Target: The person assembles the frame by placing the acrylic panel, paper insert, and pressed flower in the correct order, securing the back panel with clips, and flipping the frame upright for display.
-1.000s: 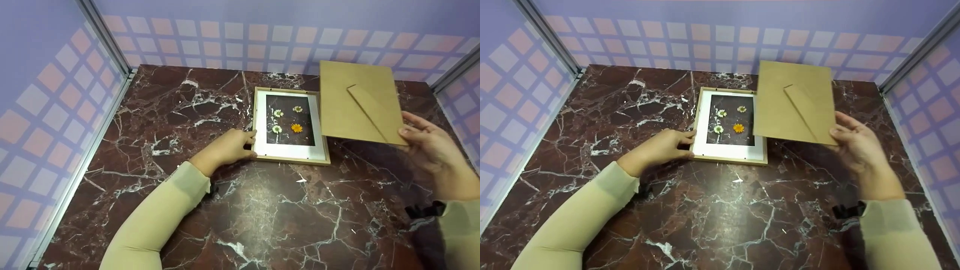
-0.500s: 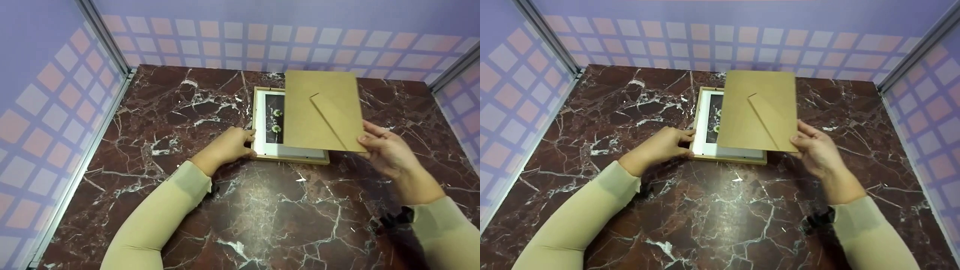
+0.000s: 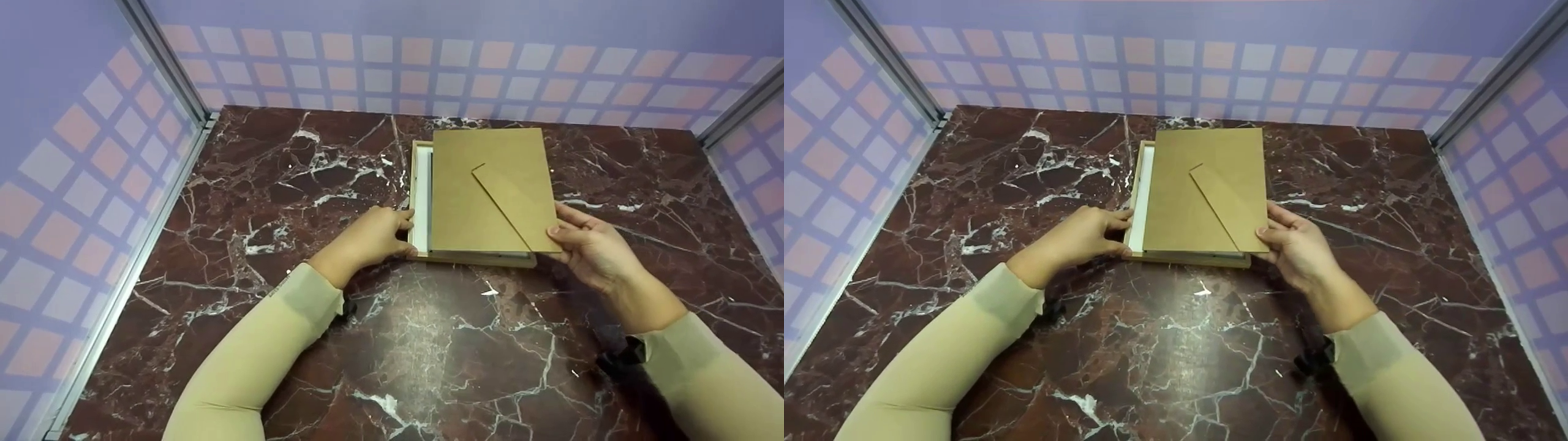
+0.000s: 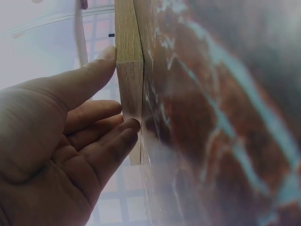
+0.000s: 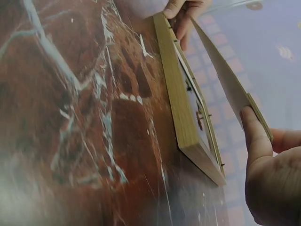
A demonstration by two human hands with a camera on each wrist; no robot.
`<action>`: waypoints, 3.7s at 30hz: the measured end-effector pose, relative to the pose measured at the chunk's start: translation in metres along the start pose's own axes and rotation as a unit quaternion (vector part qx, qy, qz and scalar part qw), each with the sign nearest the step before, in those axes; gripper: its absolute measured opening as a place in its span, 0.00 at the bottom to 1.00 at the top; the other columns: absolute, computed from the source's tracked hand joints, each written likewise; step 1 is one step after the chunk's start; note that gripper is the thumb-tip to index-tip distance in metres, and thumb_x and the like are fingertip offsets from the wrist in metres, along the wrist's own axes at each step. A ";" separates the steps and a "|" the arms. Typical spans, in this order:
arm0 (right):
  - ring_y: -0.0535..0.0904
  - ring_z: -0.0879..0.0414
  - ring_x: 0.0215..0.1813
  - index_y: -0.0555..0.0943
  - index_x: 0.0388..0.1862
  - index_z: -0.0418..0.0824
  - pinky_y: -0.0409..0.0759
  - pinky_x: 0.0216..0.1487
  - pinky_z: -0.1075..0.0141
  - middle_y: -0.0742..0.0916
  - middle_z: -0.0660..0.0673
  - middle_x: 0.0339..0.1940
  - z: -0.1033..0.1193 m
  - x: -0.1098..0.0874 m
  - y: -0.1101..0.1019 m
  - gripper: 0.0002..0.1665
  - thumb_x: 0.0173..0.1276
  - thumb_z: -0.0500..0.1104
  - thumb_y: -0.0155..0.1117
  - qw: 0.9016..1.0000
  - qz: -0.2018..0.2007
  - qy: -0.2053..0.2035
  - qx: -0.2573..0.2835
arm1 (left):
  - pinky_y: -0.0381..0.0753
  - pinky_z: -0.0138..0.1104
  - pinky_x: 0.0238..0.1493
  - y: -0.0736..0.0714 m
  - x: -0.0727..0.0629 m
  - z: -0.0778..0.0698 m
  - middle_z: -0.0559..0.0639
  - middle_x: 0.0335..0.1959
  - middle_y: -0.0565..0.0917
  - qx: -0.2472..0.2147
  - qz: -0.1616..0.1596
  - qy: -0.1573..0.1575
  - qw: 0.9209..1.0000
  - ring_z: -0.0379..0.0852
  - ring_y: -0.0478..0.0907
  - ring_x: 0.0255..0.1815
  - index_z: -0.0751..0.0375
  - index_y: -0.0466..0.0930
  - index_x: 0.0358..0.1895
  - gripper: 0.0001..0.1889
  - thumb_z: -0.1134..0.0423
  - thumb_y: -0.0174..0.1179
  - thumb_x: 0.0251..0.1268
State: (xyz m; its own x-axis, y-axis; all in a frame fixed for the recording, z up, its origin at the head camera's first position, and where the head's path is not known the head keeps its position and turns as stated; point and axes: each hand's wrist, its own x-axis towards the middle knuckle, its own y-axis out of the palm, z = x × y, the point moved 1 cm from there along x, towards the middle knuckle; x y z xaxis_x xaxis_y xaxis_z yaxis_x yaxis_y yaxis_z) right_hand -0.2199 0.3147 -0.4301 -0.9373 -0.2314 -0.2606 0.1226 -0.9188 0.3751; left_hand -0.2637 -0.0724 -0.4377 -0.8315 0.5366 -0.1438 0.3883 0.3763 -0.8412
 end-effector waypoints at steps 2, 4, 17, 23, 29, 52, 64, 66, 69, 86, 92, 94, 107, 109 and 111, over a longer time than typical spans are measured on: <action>0.97 0.55 0.48 0.45 0.96 0.32 0.97 0.49 0.66 0.96 0.46 0.56 -0.002 0.003 0.003 0.50 0.85 0.25 0.59 1.000 -0.002 -0.001 -0.002 | 0.67 0.49 0.93 0.000 0.001 0.000 0.58 0.87 0.73 0.000 0.001 -0.001 1.000 0.66 0.72 0.87 0.65 0.85 0.73 0.31 0.54 0.79 0.72; 0.97 0.55 0.48 0.45 0.96 0.32 0.97 0.49 0.65 0.96 0.46 0.56 -0.003 0.006 0.005 0.50 0.84 0.25 0.59 1.000 -0.003 -0.001 -0.002 | 0.67 0.49 0.93 0.000 0.001 0.000 0.58 0.87 0.73 -0.001 0.002 -0.004 1.000 0.66 0.72 0.87 0.65 0.85 0.72 0.31 0.54 0.79 0.72; 0.95 0.56 0.48 0.45 0.96 0.34 0.97 0.50 0.65 0.95 0.47 0.56 -0.011 0.016 0.010 0.49 0.85 0.24 0.54 1.000 -0.002 0.001 -0.009 | 0.62 0.53 0.95 -0.001 -0.001 -0.001 0.57 0.86 0.74 0.002 0.001 -0.001 1.000 0.66 0.73 0.86 0.62 0.87 0.71 0.29 0.53 0.79 0.71; 0.95 0.57 0.47 0.43 0.96 0.34 0.96 0.48 0.66 0.96 0.49 0.55 -0.014 0.018 0.010 0.49 0.85 0.24 0.53 0.999 0.000 0.008 -0.033 | 0.66 0.52 0.94 0.000 0.000 0.001 0.57 0.87 0.73 0.018 0.007 0.004 1.000 0.67 0.73 0.86 0.64 0.86 0.72 0.30 0.52 0.78 0.73; 0.93 0.59 0.46 0.45 0.96 0.32 0.97 0.50 0.66 0.96 0.51 0.53 -0.015 0.019 0.009 0.50 0.84 0.23 0.56 0.998 -0.007 0.008 -0.054 | 0.69 0.51 0.92 0.000 0.000 0.001 0.58 0.87 0.73 0.018 0.006 0.012 1.000 0.66 0.74 0.85 0.64 0.88 0.70 0.29 0.52 0.78 0.72; 0.93 0.62 0.46 0.43 0.96 0.36 0.96 0.51 0.68 0.97 0.52 0.49 -0.010 0.020 0.006 0.58 0.79 0.22 0.64 0.990 0.007 0.010 -0.140 | 0.69 0.50 0.92 -0.002 -0.001 -0.001 0.56 0.87 0.72 0.008 0.011 0.005 1.000 0.66 0.74 0.85 0.63 0.88 0.70 0.28 0.52 0.78 0.73; 0.92 0.63 0.42 0.47 0.95 0.34 0.95 0.44 0.71 0.96 0.53 0.43 -0.017 0.025 0.006 0.60 0.76 0.26 0.71 0.985 -0.005 0.018 -0.172 | 0.71 0.49 0.91 -0.002 -0.001 -0.003 0.56 0.87 0.72 0.011 0.017 0.003 1.000 0.66 0.75 0.85 0.61 0.94 0.61 0.21 0.52 0.78 0.72; 0.92 0.63 0.41 0.47 0.95 0.34 0.95 0.44 0.71 0.96 0.54 0.43 -0.017 0.025 0.006 0.58 0.77 0.25 0.68 0.982 -0.005 0.018 -0.188 | 0.70 0.49 0.92 -0.001 0.000 -0.004 0.56 0.87 0.72 0.014 0.019 0.004 1.000 0.66 0.75 0.85 0.60 0.92 0.64 0.23 0.52 0.78 0.72; 0.92 0.63 0.39 0.46 0.95 0.32 0.96 0.44 0.69 0.95 0.53 0.40 -0.018 0.027 0.005 0.57 0.78 0.25 0.67 0.976 0.002 0.020 -0.216 | 0.69 0.49 0.92 -0.002 0.001 -0.004 0.55 0.87 0.72 0.017 0.021 0.000 1.000 0.66 0.74 0.85 0.60 0.90 0.68 0.26 0.52 0.78 0.72; 0.83 0.59 0.18 0.58 0.90 0.24 0.88 0.21 0.61 0.87 0.49 0.25 0.003 0.045 0.019 0.54 0.78 0.44 0.77 0.853 0.033 0.003 -0.521 | 0.70 0.47 0.91 -0.002 0.000 -0.003 0.54 0.88 0.71 0.016 0.021 0.007 1.000 0.64 0.74 0.85 0.59 0.85 0.73 0.30 0.53 0.78 0.72; 0.80 0.59 0.17 0.63 0.89 0.25 0.86 0.19 0.59 0.90 0.41 0.31 0.013 0.053 0.023 0.55 0.76 0.49 0.80 0.802 0.043 0.027 -0.595 | 0.69 0.47 0.92 -0.001 0.000 -0.003 0.53 0.88 0.70 0.012 0.022 -0.001 1.000 0.62 0.74 0.86 0.60 0.84 0.74 0.31 0.52 0.78 0.73; 0.80 0.59 0.17 0.63 0.89 0.25 0.86 0.19 0.59 0.90 0.40 0.32 0.014 0.054 0.023 0.56 0.76 0.50 0.80 0.796 0.045 0.035 -0.603 | 0.68 0.47 0.92 -0.001 0.000 -0.003 0.52 0.88 0.70 0.008 0.025 -0.006 1.000 0.62 0.73 0.86 0.61 0.85 0.73 0.31 0.52 0.77 0.73; 0.84 0.54 0.23 0.73 0.84 0.28 0.85 0.23 0.61 0.93 0.32 0.41 0.006 0.055 0.016 0.49 0.74 0.51 0.81 0.782 0.039 -0.003 -0.622 | 0.66 0.48 0.93 -0.001 0.000 -0.002 0.51 0.89 0.69 0.016 0.027 -0.002 1.000 0.63 0.71 0.87 0.61 0.84 0.74 0.31 0.52 0.77 0.74; 0.89 0.49 0.34 0.75 0.83 0.29 0.90 0.36 0.55 0.94 0.29 0.50 0.005 0.053 0.016 0.47 0.74 0.51 0.81 0.769 0.031 -0.019 -0.638 | 0.66 0.47 0.93 -0.001 0.000 -0.002 0.51 0.89 0.69 0.014 0.028 -0.004 1.000 0.63 0.71 0.88 0.61 0.84 0.74 0.31 0.51 0.77 0.73; 0.89 0.44 0.43 0.78 0.81 0.31 0.90 0.46 0.50 0.93 0.28 0.52 0.002 0.052 0.017 0.45 0.73 0.52 0.81 0.762 0.023 -0.033 -0.647 | 0.66 0.47 0.93 -0.001 0.000 -0.002 0.51 0.89 0.68 0.011 0.029 -0.007 0.999 0.62 0.70 0.88 0.61 0.83 0.74 0.32 0.51 0.77 0.73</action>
State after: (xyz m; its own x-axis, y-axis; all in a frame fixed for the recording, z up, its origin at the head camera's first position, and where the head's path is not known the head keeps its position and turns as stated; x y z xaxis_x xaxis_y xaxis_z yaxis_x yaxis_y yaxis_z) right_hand -0.2670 0.2876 -0.4350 -0.9312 -0.2961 -0.2125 0.3352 -0.4667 -0.8185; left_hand -0.2633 -0.0712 -0.4355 -0.8133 0.5463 -0.2001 0.4278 0.3285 -0.8420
